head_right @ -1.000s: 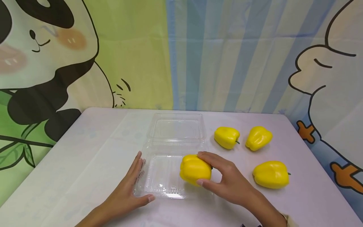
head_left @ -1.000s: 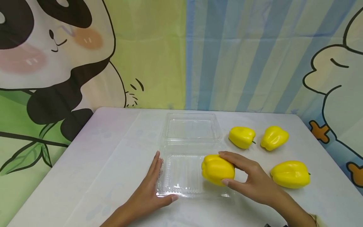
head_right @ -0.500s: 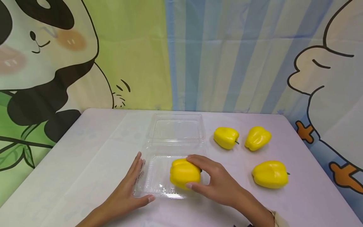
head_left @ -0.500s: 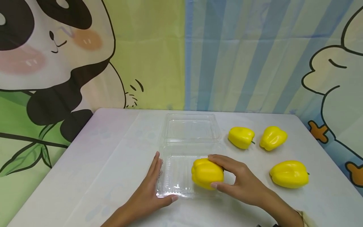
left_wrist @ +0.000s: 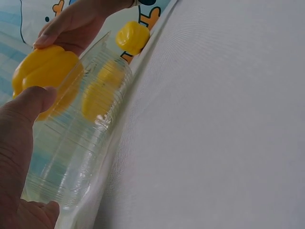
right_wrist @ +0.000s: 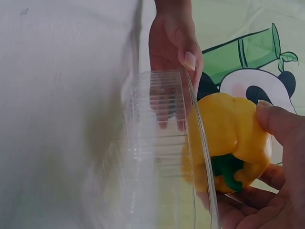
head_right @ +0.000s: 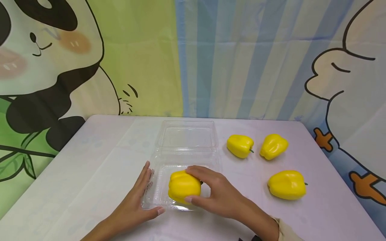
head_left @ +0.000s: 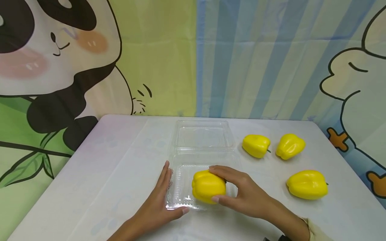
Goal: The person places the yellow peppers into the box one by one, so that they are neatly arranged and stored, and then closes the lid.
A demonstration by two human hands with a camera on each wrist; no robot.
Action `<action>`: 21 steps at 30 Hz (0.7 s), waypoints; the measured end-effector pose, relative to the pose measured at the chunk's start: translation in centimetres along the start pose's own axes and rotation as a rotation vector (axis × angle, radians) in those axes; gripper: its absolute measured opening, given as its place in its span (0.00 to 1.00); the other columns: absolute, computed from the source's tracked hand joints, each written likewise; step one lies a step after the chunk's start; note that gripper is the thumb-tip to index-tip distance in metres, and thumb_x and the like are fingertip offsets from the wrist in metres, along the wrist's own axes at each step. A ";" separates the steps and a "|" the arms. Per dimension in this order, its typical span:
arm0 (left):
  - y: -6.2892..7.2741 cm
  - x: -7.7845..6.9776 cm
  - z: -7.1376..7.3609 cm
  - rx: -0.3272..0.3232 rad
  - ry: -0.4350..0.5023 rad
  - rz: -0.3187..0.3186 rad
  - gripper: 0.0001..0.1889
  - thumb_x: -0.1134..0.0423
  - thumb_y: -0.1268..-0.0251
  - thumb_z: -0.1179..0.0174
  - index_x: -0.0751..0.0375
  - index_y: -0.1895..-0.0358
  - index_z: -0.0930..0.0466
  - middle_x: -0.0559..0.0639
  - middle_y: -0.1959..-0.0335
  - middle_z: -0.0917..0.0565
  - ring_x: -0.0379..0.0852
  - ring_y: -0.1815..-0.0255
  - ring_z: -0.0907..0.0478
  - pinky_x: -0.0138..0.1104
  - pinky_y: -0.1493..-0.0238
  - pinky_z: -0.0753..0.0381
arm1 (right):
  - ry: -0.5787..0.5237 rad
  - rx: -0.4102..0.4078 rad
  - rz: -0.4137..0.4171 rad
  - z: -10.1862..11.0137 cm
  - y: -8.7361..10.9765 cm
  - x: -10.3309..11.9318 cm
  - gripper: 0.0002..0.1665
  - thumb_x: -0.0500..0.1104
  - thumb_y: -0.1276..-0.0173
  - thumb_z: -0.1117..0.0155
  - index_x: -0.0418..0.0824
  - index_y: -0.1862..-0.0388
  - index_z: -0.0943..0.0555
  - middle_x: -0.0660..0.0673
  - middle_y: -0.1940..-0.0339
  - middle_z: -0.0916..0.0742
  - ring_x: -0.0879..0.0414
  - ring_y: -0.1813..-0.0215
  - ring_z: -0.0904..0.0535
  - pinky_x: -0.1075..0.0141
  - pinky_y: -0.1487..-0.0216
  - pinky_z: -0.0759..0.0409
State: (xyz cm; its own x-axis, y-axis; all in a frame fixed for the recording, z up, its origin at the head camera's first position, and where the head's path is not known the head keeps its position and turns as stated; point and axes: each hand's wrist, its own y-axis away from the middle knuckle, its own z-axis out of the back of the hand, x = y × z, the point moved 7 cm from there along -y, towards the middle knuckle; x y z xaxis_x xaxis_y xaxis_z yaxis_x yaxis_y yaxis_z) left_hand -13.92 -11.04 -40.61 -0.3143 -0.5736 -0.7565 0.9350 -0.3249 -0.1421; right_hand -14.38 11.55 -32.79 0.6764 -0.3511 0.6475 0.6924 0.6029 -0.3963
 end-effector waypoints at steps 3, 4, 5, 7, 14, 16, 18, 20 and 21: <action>0.0 -0.1 0.0 -0.001 0.010 0.000 0.65 0.37 0.56 0.27 0.62 0.22 0.59 0.37 0.21 0.70 0.49 0.23 0.56 0.47 0.32 0.45 | 0.007 -0.005 -0.017 -0.4 -0.2 0.0 0.35 0.50 0.37 0.29 0.48 0.31 0.28 0.53 0.35 0.23 0.53 0.34 0.29 0.58 0.35 0.30; 0.0 -0.1 0.0 -0.002 0.011 -0.001 0.65 0.37 0.56 0.27 0.63 0.22 0.59 0.38 0.21 0.69 0.49 0.23 0.56 0.48 0.32 0.45 | 0.009 -0.009 -0.022 -0.5 -0.2 0.0 0.36 0.51 0.37 0.29 0.48 0.31 0.28 0.53 0.35 0.23 0.53 0.34 0.29 0.58 0.35 0.29; 0.0 -0.1 0.1 -0.003 0.013 -0.001 0.65 0.37 0.56 0.27 0.63 0.22 0.59 0.39 0.21 0.69 0.49 0.23 0.56 0.47 0.32 0.45 | 0.011 -0.016 -0.023 -0.6 -0.3 0.1 0.35 0.51 0.37 0.29 0.47 0.31 0.28 0.53 0.35 0.24 0.53 0.34 0.28 0.58 0.36 0.29; 0.0 -0.2 0.1 -0.006 0.016 -0.009 0.65 0.37 0.56 0.27 0.64 0.22 0.58 0.41 0.20 0.68 0.49 0.23 0.56 0.47 0.32 0.45 | 0.022 -0.032 -0.024 -0.9 -0.5 0.1 0.35 0.51 0.37 0.29 0.46 0.32 0.28 0.52 0.35 0.24 0.54 0.35 0.27 0.59 0.37 0.27; 0.0 0.0 -0.1 0.001 0.029 -0.009 0.65 0.36 0.56 0.28 0.62 0.22 0.59 0.41 0.21 0.69 0.49 0.23 0.54 0.47 0.33 0.44 | 0.021 -0.026 -0.024 -2.0 -1.2 0.0 0.34 0.51 0.37 0.29 0.46 0.33 0.27 0.53 0.36 0.22 0.55 0.35 0.27 0.57 0.36 0.28; 0.0 0.0 -0.1 0.005 0.033 -0.005 0.65 0.35 0.56 0.28 0.62 0.22 0.59 0.39 0.21 0.69 0.50 0.24 0.53 0.47 0.33 0.43 | 0.019 -0.016 -0.025 -2.4 -1.5 0.0 0.34 0.51 0.37 0.29 0.45 0.33 0.26 0.54 0.36 0.22 0.55 0.36 0.27 0.57 0.37 0.28; 0.0 0.0 -0.1 0.007 0.034 -0.004 0.65 0.35 0.55 0.28 0.62 0.22 0.59 0.39 0.21 0.69 0.51 0.24 0.52 0.47 0.33 0.42 | 0.019 -0.005 -0.023 -2.8 -1.7 0.1 0.34 0.51 0.38 0.29 0.44 0.34 0.26 0.54 0.36 0.22 0.56 0.36 0.27 0.57 0.37 0.28; 0.0 -0.1 0.0 0.006 0.032 -0.003 0.65 0.34 0.56 0.29 0.63 0.22 0.59 0.39 0.21 0.69 0.51 0.24 0.52 0.47 0.33 0.42 | 0.015 0.004 -0.021 -3.1 -2.0 0.1 0.34 0.51 0.38 0.29 0.44 0.34 0.26 0.54 0.36 0.22 0.56 0.35 0.27 0.57 0.37 0.28; 0.0 -0.1 0.0 0.007 0.033 -0.002 0.65 0.34 0.56 0.29 0.63 0.22 0.59 0.39 0.21 0.69 0.51 0.24 0.52 0.47 0.34 0.42 | 0.017 0.006 -0.016 -3.3 -2.1 0.2 0.34 0.51 0.37 0.29 0.43 0.34 0.26 0.54 0.36 0.22 0.56 0.36 0.27 0.56 0.37 0.28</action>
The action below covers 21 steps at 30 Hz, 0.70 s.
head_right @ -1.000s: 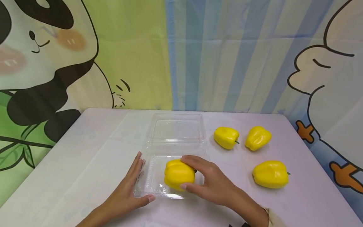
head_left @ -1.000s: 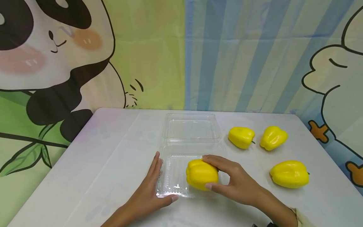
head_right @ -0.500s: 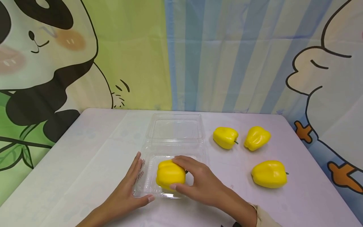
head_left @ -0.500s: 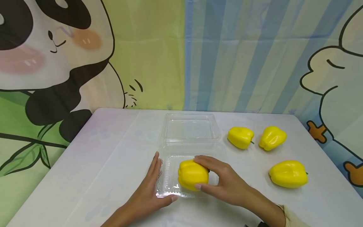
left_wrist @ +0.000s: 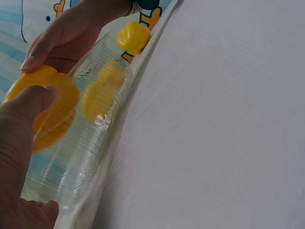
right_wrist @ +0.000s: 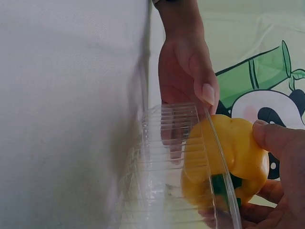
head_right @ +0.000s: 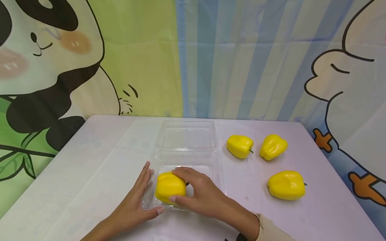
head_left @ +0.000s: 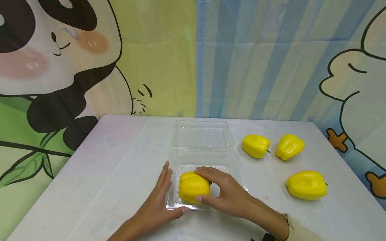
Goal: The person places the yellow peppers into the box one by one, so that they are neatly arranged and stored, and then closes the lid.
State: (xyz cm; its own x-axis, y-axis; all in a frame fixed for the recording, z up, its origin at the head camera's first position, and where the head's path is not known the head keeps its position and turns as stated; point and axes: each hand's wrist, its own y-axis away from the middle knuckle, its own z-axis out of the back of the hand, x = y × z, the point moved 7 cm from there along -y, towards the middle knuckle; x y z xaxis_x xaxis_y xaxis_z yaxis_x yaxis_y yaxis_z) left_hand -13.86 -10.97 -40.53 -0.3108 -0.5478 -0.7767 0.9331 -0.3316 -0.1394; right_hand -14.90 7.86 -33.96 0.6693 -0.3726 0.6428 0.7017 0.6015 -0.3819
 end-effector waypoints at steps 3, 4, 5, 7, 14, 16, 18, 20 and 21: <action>0.0 -0.1 0.0 0.001 -0.009 -0.004 0.65 0.33 0.55 0.30 0.63 0.22 0.59 0.41 0.21 0.69 0.51 0.23 0.55 0.48 0.34 0.42 | -0.008 0.006 0.009 -0.3 -0.4 0.1 0.34 0.51 0.37 0.29 0.42 0.34 0.26 0.54 0.36 0.22 0.56 0.35 0.27 0.56 0.36 0.28; 0.0 -0.1 0.1 0.003 -0.003 -0.006 0.65 0.33 0.55 0.30 0.63 0.22 0.59 0.42 0.21 0.69 0.50 0.23 0.55 0.48 0.33 0.42 | -0.010 0.009 0.010 -0.4 -0.4 0.2 0.34 0.51 0.36 0.30 0.42 0.34 0.27 0.54 0.37 0.22 0.56 0.35 0.27 0.56 0.36 0.28; 0.0 -0.1 0.0 0.005 0.001 -0.011 0.65 0.33 0.54 0.30 0.63 0.22 0.60 0.42 0.21 0.69 0.50 0.23 0.55 0.48 0.33 0.42 | -0.009 0.010 0.014 -0.5 -0.5 0.2 0.34 0.51 0.36 0.30 0.42 0.34 0.27 0.53 0.37 0.22 0.55 0.35 0.27 0.56 0.36 0.28; 0.0 -0.1 0.0 0.008 0.013 -0.024 0.64 0.34 0.54 0.30 0.63 0.22 0.60 0.43 0.20 0.69 0.50 0.23 0.55 0.48 0.33 0.41 | -0.018 0.017 0.005 -0.7 -0.7 0.2 0.34 0.53 0.35 0.31 0.42 0.33 0.27 0.53 0.36 0.22 0.56 0.35 0.28 0.56 0.36 0.28; 0.1 -0.1 0.0 0.016 0.028 -0.033 0.63 0.35 0.52 0.31 0.64 0.22 0.60 0.41 0.21 0.70 0.50 0.24 0.53 0.50 0.33 0.41 | -0.079 0.062 -0.041 -1.9 -1.3 -0.3 0.35 0.53 0.35 0.31 0.42 0.33 0.27 0.54 0.35 0.23 0.57 0.34 0.28 0.58 0.35 0.29; 0.2 -0.1 0.0 0.018 0.027 -0.022 0.63 0.35 0.52 0.30 0.65 0.22 0.60 0.39 0.21 0.70 0.49 0.23 0.54 0.50 0.33 0.43 | -0.093 0.077 -0.045 -2.3 -1.5 -0.4 0.35 0.53 0.35 0.31 0.42 0.33 0.28 0.53 0.35 0.24 0.56 0.34 0.28 0.58 0.35 0.29; 0.2 -0.1 0.0 0.018 0.021 -0.011 0.63 0.35 0.52 0.30 0.65 0.22 0.60 0.37 0.21 0.70 0.49 0.23 0.55 0.50 0.32 0.44 | -0.101 0.088 -0.049 -2.5 -1.7 -0.4 0.35 0.52 0.35 0.31 0.41 0.33 0.28 0.53 0.35 0.24 0.56 0.34 0.28 0.58 0.35 0.29; 0.1 -0.1 0.0 0.018 0.019 -0.003 0.63 0.35 0.52 0.30 0.65 0.22 0.60 0.36 0.21 0.70 0.48 0.23 0.56 0.49 0.32 0.44 | -0.107 0.097 -0.057 -2.7 -1.8 -0.4 0.35 0.52 0.36 0.30 0.42 0.33 0.27 0.53 0.35 0.24 0.56 0.34 0.29 0.58 0.35 0.29; 0.1 -0.1 0.0 0.018 0.019 0.000 0.64 0.35 0.52 0.30 0.65 0.22 0.60 0.36 0.21 0.70 0.48 0.23 0.56 0.49 0.32 0.44 | -0.109 0.102 -0.064 -2.7 -1.8 -0.5 0.35 0.52 0.37 0.30 0.42 0.33 0.27 0.53 0.35 0.24 0.56 0.34 0.29 0.58 0.35 0.30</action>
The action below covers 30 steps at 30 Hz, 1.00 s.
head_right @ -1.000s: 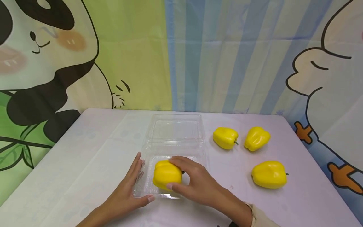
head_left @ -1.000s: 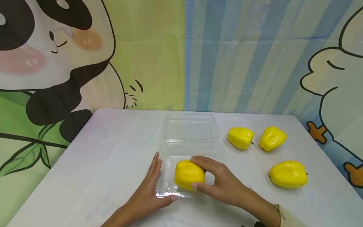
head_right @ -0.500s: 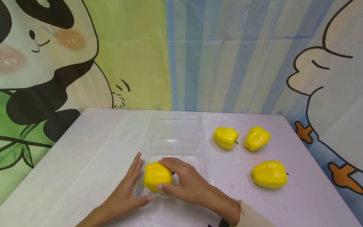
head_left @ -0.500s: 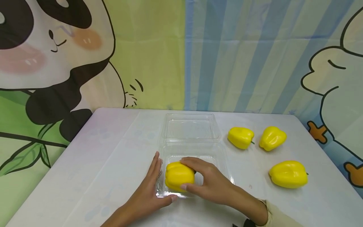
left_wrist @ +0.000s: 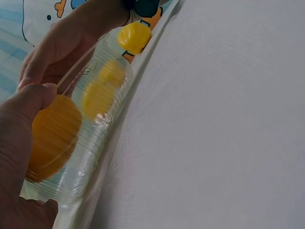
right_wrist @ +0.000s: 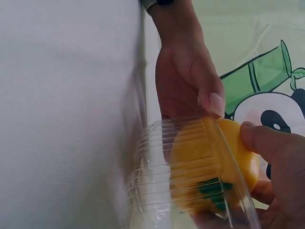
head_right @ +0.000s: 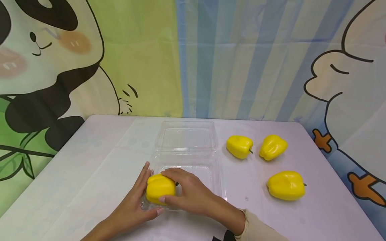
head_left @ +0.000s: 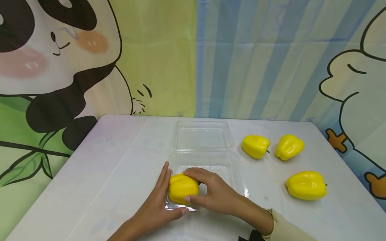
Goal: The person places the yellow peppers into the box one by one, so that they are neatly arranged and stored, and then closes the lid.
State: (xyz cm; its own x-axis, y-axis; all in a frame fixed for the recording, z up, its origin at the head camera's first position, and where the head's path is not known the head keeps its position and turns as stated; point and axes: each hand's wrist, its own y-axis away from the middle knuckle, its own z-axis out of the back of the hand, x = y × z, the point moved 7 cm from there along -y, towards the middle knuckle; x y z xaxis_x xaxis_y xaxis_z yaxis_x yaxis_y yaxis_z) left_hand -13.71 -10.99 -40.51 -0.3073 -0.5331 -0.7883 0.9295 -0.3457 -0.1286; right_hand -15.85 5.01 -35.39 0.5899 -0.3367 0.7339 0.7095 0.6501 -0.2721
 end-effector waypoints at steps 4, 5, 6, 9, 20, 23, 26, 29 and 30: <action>0.0 0.0 0.0 0.005 0.011 -0.002 0.64 0.34 0.52 0.31 0.65 0.22 0.60 0.40 0.21 0.70 0.49 0.23 0.55 0.49 0.33 0.42 | 0.003 0.033 -0.042 -0.3 0.0 -0.4 0.36 0.52 0.38 0.28 0.44 0.33 0.26 0.52 0.34 0.24 0.57 0.33 0.30 0.57 0.34 0.30; 0.0 0.0 0.0 0.007 0.014 -0.003 0.64 0.35 0.52 0.31 0.65 0.22 0.61 0.41 0.21 0.70 0.49 0.23 0.54 0.49 0.33 0.41 | 0.007 0.040 -0.051 -0.4 0.0 -0.5 0.36 0.52 0.39 0.28 0.44 0.33 0.26 0.52 0.34 0.24 0.58 0.33 0.30 0.57 0.34 0.31; 0.0 0.0 -0.1 0.007 0.017 -0.005 0.64 0.35 0.52 0.31 0.65 0.22 0.61 0.42 0.21 0.70 0.50 0.24 0.53 0.49 0.33 0.41 | 0.010 0.048 -0.060 -0.5 0.1 -0.6 0.36 0.52 0.39 0.28 0.44 0.33 0.26 0.52 0.34 0.24 0.58 0.33 0.30 0.57 0.34 0.31; 0.0 -0.1 -0.1 0.006 0.020 -0.011 0.64 0.35 0.51 0.31 0.64 0.22 0.61 0.43 0.21 0.70 0.49 0.24 0.52 0.50 0.33 0.40 | 0.020 0.066 -0.074 -0.7 0.1 -0.8 0.35 0.52 0.39 0.27 0.45 0.34 0.25 0.52 0.34 0.25 0.58 0.34 0.30 0.58 0.34 0.31; -0.1 0.0 -0.2 0.003 0.030 -0.026 0.64 0.35 0.51 0.31 0.65 0.22 0.61 0.44 0.21 0.70 0.48 0.24 0.52 0.48 0.34 0.39 | 0.027 0.091 -0.065 -0.9 0.1 -0.9 0.31 0.49 0.35 0.30 0.43 0.35 0.25 0.53 0.35 0.25 0.58 0.37 0.27 0.61 0.35 0.30; -0.1 -0.1 -0.2 0.000 0.033 -0.037 0.64 0.35 0.51 0.31 0.66 0.22 0.61 0.45 0.21 0.70 0.48 0.24 0.52 0.47 0.34 0.38 | 0.033 0.089 -0.070 -0.9 0.1 -1.0 0.31 0.50 0.36 0.30 0.44 0.35 0.25 0.54 0.35 0.25 0.58 0.37 0.28 0.61 0.35 0.30; 0.0 -0.1 -0.2 -0.003 0.031 -0.042 0.63 0.35 0.51 0.31 0.66 0.23 0.61 0.45 0.21 0.70 0.49 0.24 0.51 0.48 0.34 0.38 | 0.031 0.090 -0.067 -0.9 0.1 -1.0 0.32 0.50 0.36 0.30 0.44 0.35 0.25 0.54 0.35 0.25 0.59 0.36 0.28 0.61 0.35 0.30; 0.0 -0.1 -0.1 -0.006 0.031 -0.041 0.63 0.35 0.51 0.31 0.66 0.22 0.61 0.42 0.21 0.70 0.49 0.24 0.51 0.48 0.34 0.39 | 0.028 0.092 -0.059 -0.9 0.0 -0.9 0.32 0.49 0.37 0.29 0.43 0.35 0.25 0.54 0.36 0.25 0.59 0.37 0.28 0.61 0.35 0.30; -0.1 -0.1 -0.1 -0.007 0.032 -0.040 0.63 0.35 0.51 0.31 0.66 0.22 0.61 0.42 0.21 0.70 0.49 0.24 0.51 0.48 0.34 0.39 | 0.025 0.094 -0.058 -0.8 0.0 -0.9 0.32 0.49 0.37 0.29 0.43 0.35 0.25 0.54 0.36 0.25 0.59 0.37 0.28 0.61 0.34 0.30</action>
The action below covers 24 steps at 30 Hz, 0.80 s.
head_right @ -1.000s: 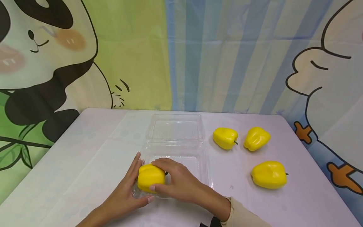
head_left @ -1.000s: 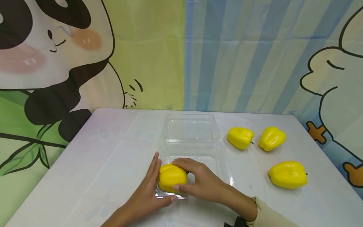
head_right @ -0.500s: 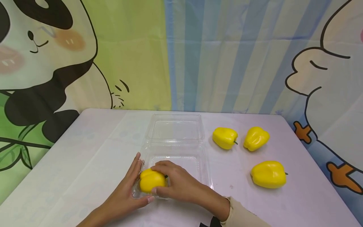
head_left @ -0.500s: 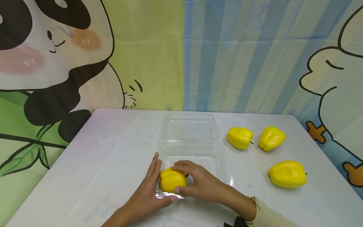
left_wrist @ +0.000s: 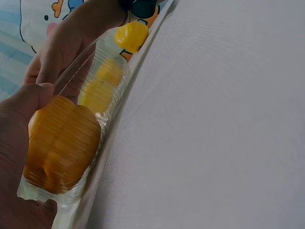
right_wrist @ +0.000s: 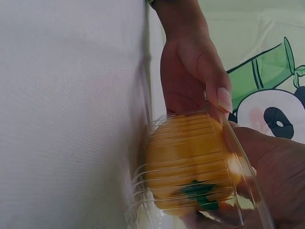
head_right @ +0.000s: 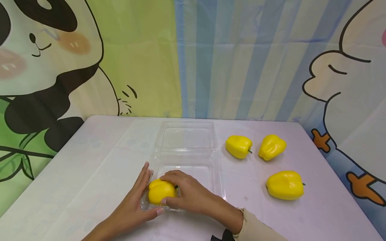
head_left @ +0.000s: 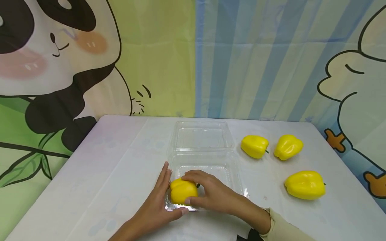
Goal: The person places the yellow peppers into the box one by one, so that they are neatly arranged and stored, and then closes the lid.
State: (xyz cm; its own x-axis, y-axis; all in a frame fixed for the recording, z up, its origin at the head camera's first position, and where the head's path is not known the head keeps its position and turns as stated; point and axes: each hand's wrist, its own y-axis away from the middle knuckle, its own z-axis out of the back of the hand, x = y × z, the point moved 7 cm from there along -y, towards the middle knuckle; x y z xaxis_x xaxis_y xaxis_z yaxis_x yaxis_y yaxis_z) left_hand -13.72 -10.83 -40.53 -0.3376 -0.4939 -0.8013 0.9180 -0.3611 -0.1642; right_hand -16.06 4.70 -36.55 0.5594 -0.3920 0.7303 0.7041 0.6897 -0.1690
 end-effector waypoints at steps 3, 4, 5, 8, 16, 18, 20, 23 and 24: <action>0.0 0.0 0.0 0.003 0.005 0.010 0.63 0.35 0.51 0.31 0.65 0.22 0.61 0.39 0.21 0.71 0.48 0.24 0.52 0.48 0.33 0.40 | 0.001 0.007 -0.003 0.0 -0.1 0.0 0.32 0.49 0.37 0.29 0.43 0.35 0.25 0.54 0.36 0.25 0.59 0.36 0.28 0.61 0.34 0.31; 0.0 0.0 0.0 0.004 0.005 0.013 0.63 0.35 0.51 0.31 0.65 0.22 0.61 0.39 0.21 0.71 0.48 0.24 0.51 0.48 0.33 0.40 | 0.002 0.010 -0.004 0.0 -0.1 0.0 0.32 0.48 0.37 0.29 0.43 0.35 0.25 0.54 0.36 0.25 0.59 0.36 0.29 0.61 0.34 0.31; 0.0 0.0 0.0 0.004 0.008 0.016 0.63 0.35 0.51 0.31 0.65 0.22 0.61 0.39 0.21 0.71 0.49 0.24 0.51 0.48 0.33 0.40 | 0.004 0.012 -0.007 0.0 -0.1 0.0 0.32 0.49 0.37 0.29 0.43 0.35 0.25 0.54 0.36 0.25 0.59 0.36 0.29 0.61 0.34 0.31; 0.0 0.1 0.0 0.006 0.012 0.025 0.64 0.36 0.52 0.30 0.65 0.22 0.61 0.39 0.21 0.71 0.49 0.24 0.50 0.48 0.33 0.40 | 0.011 0.016 -0.011 0.0 -0.2 -0.1 0.32 0.49 0.37 0.29 0.43 0.35 0.26 0.54 0.36 0.25 0.59 0.35 0.30 0.61 0.34 0.31; 0.0 0.2 -0.1 -0.002 0.010 0.026 0.64 0.36 0.52 0.30 0.65 0.22 0.61 0.39 0.21 0.71 0.50 0.24 0.51 0.47 0.34 0.39 | 0.028 0.025 -0.037 -0.1 -0.1 -0.4 0.33 0.52 0.36 0.30 0.45 0.34 0.27 0.54 0.34 0.26 0.59 0.34 0.31 0.59 0.33 0.32; 0.0 0.2 -0.1 -0.001 0.017 0.025 0.64 0.36 0.52 0.30 0.65 0.22 0.61 0.41 0.21 0.70 0.50 0.24 0.51 0.47 0.34 0.39 | 0.026 0.024 -0.041 -0.1 -0.1 -0.4 0.33 0.53 0.36 0.30 0.45 0.34 0.27 0.53 0.34 0.26 0.58 0.34 0.31 0.59 0.33 0.32; 0.0 0.1 -0.1 -0.001 0.025 0.023 0.64 0.36 0.52 0.30 0.65 0.22 0.61 0.43 0.21 0.70 0.51 0.25 0.49 0.47 0.34 0.39 | 0.028 0.024 -0.044 -0.1 -0.1 -0.4 0.34 0.54 0.36 0.31 0.46 0.33 0.27 0.53 0.33 0.27 0.58 0.33 0.32 0.58 0.33 0.32; 0.0 0.0 -0.1 0.000 0.034 0.031 0.63 0.37 0.52 0.29 0.65 0.22 0.60 0.43 0.21 0.69 0.52 0.26 0.46 0.47 0.34 0.39 | 0.028 0.027 -0.046 0.0 0.0 -0.4 0.35 0.54 0.37 0.30 0.46 0.33 0.28 0.52 0.33 0.27 0.58 0.32 0.32 0.57 0.32 0.33; 0.0 0.0 -0.1 0.001 0.036 0.034 0.63 0.37 0.52 0.29 0.65 0.22 0.60 0.42 0.21 0.69 0.53 0.26 0.45 0.47 0.34 0.39 | 0.033 0.028 -0.049 0.0 0.0 -0.4 0.36 0.55 0.37 0.30 0.46 0.32 0.28 0.52 0.32 0.27 0.57 0.32 0.33 0.56 0.32 0.33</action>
State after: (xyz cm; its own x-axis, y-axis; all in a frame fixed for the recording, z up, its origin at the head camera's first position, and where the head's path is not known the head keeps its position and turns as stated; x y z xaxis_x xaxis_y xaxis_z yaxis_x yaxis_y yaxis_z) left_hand -13.69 -10.76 -40.64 -0.2984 -0.4775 -0.8264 0.9287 -0.3450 -0.1360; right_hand -16.27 4.84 -36.83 0.5391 -0.4450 0.7151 0.7184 0.6861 -0.1146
